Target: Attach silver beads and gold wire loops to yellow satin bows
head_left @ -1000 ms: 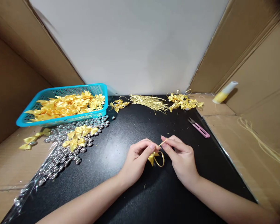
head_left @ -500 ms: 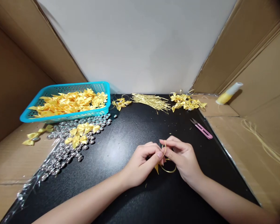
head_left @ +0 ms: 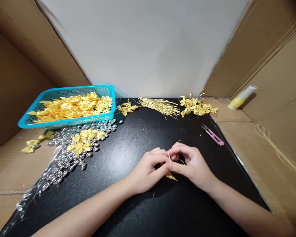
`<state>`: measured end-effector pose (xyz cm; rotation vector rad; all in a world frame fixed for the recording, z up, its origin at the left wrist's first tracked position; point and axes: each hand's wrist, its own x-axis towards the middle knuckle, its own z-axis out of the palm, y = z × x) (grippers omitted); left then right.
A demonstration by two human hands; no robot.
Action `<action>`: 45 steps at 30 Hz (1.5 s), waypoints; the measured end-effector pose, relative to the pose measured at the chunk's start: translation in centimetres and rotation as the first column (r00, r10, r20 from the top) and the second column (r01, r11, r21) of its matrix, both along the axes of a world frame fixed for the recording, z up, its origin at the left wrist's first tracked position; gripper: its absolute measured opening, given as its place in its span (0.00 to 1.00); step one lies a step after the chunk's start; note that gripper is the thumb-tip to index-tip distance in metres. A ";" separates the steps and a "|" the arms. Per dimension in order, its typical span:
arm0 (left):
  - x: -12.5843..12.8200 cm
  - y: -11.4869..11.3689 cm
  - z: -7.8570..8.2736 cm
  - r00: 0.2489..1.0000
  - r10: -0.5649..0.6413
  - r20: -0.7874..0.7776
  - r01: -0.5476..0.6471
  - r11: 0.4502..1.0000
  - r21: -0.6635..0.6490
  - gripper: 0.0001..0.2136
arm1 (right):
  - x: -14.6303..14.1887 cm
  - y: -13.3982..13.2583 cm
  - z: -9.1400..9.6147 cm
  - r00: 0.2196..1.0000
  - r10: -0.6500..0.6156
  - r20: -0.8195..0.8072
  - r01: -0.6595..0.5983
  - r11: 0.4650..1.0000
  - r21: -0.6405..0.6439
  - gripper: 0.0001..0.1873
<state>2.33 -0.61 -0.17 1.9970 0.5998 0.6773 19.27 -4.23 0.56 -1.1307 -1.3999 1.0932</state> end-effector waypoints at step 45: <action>-0.7 1.5 -0.9 0.981 0.194 -0.025 -0.167 0.896 0.412 0.07 | 1.8 1.2 -0.2 0.962 -0.208 0.177 0.208 0.978 0.019 0.03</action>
